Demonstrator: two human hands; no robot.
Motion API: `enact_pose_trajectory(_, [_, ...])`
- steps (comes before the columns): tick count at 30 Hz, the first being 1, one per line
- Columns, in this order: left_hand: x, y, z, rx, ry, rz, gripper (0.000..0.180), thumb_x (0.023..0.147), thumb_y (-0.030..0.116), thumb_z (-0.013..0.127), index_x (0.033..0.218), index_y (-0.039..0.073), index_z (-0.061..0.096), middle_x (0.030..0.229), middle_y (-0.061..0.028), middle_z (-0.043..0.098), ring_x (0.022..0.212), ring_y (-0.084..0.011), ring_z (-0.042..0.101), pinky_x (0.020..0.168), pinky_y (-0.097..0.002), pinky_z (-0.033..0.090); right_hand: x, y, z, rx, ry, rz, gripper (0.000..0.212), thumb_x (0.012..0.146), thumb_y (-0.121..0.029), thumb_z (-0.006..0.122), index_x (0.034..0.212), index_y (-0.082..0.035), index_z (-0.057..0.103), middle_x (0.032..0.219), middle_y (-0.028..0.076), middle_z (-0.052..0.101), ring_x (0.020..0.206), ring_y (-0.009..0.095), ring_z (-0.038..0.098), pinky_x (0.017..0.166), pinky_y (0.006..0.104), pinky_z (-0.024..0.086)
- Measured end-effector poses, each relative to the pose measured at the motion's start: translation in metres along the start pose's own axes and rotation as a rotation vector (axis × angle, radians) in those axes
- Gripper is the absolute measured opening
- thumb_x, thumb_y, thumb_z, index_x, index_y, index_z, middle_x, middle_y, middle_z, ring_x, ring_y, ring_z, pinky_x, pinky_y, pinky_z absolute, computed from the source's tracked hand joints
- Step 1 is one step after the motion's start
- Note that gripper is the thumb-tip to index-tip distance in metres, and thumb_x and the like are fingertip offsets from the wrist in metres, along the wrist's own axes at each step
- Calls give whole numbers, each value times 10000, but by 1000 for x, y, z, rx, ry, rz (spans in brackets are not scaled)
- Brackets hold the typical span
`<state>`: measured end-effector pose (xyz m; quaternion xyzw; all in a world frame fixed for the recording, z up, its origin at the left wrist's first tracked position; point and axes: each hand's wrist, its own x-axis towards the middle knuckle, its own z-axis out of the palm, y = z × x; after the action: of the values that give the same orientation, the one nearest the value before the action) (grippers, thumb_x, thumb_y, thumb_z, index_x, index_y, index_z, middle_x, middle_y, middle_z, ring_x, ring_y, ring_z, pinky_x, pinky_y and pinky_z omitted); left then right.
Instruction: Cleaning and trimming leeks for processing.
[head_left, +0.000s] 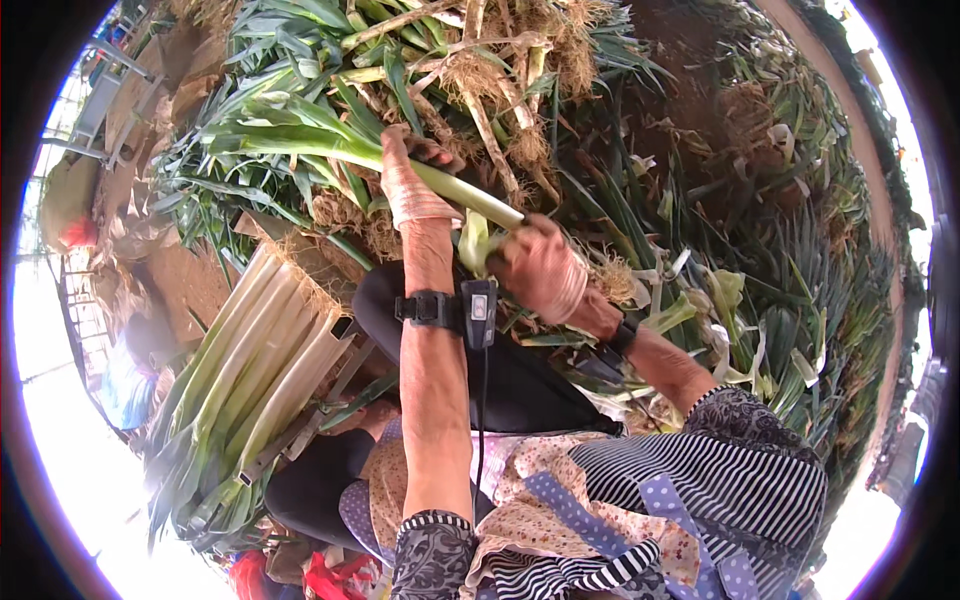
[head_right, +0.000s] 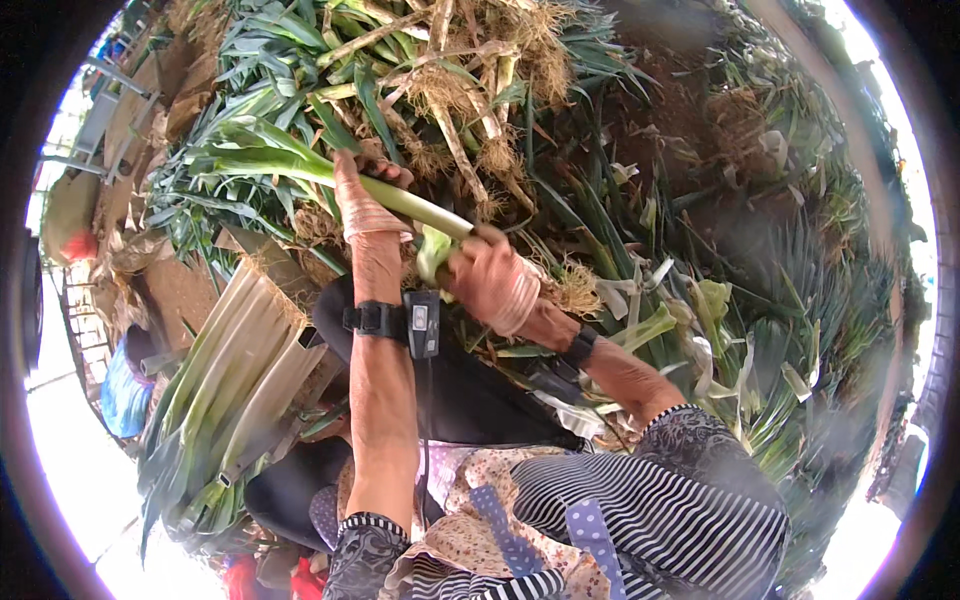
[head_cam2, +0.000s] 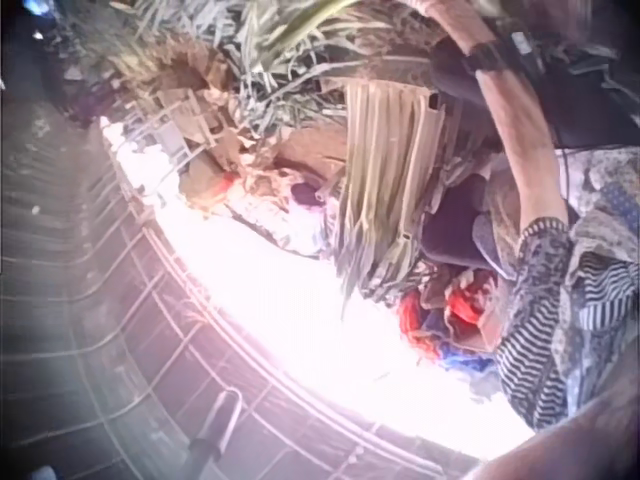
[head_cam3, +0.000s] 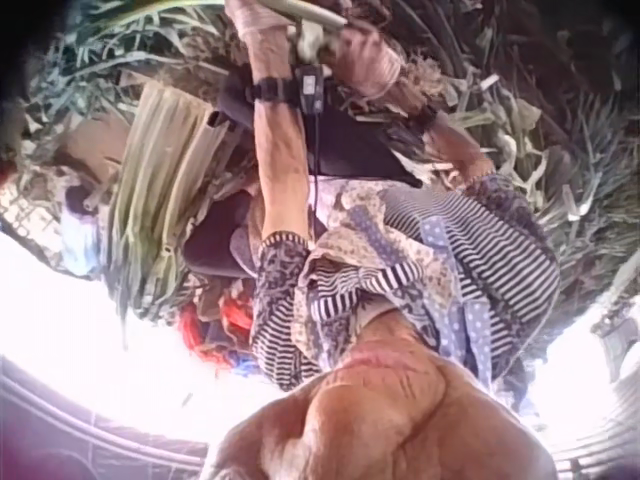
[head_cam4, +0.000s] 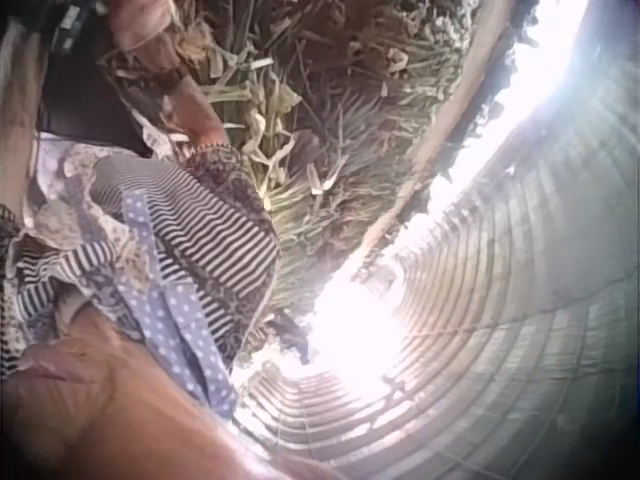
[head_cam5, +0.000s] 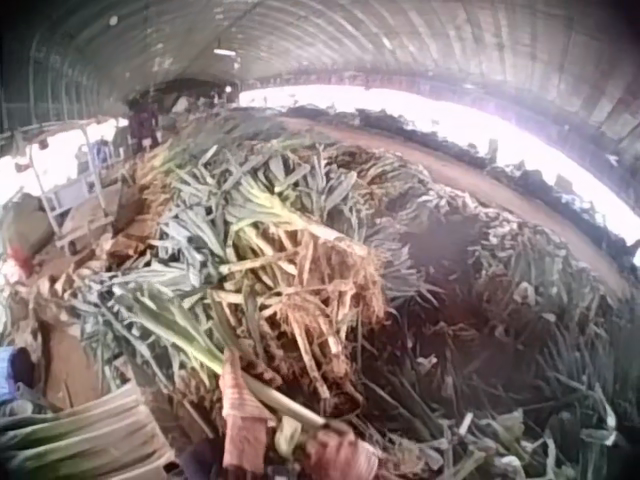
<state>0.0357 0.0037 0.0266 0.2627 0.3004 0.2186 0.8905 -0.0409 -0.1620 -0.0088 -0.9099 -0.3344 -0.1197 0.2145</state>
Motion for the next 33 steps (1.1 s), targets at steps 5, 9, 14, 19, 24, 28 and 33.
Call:
enact_pose_trajectory(5, [7,11,-19,-98,-85,-41,354,810,443,646,776,116,514,503,4,425,386,-130,391,390,-281,308,-61,9,-18,-69,-593,-171,133,676,-177,641,662,-45,634,645,102,556,598,266,588,472,373,491])
enact_pose_trajectory(9, [-14,0,6,-38,-5,-97,361,817,427,650,757,95,522,471,-1,400,379,-130,366,386,-282,277,-96,30,-24,-126,-774,-64,62,659,-95,606,685,-42,625,610,127,552,565,293,584,487,399,486])
enact_pose_trajectory(14, [-19,-29,10,84,106,-92,383,825,392,646,650,103,465,440,5,378,338,-126,348,362,-285,271,-138,62,-7,-225,-594,-323,44,665,-58,573,698,-28,570,646,137,530,584,314,536,505,410,443])
enact_pose_trajectory(19, [-27,-38,12,134,197,-69,353,839,366,635,681,94,474,441,5,382,325,-131,333,353,-290,277,-155,65,1,-350,-655,-284,42,664,-59,595,676,-20,607,646,126,555,594,266,564,544,392,460])
enact_pose_trajectory(24, [-34,-33,5,125,245,-53,339,841,347,640,700,79,488,437,0,389,314,-129,333,331,-277,266,-167,67,15,-410,-624,-379,48,657,-60,599,659,-13,596,614,120,544,564,247,543,537,378,454])
enact_pose_trajectory(28, [-36,-33,7,115,258,-3,333,846,318,640,688,66,491,437,1,388,300,-122,335,306,-273,257,-164,68,10,-600,-660,-448,63,675,-49,581,663,7,555,587,115,488,503,211,488,402,343,405])
enact_pose_trajectory(33, [-33,-25,16,140,304,19,331,826,311,650,660,75,488,432,10,391,303,-110,336,309,-260,268,-168,78,16,-507,-690,-330,51,673,-37,589,663,0,556,583,111,492,486,211,478,388,343,400])
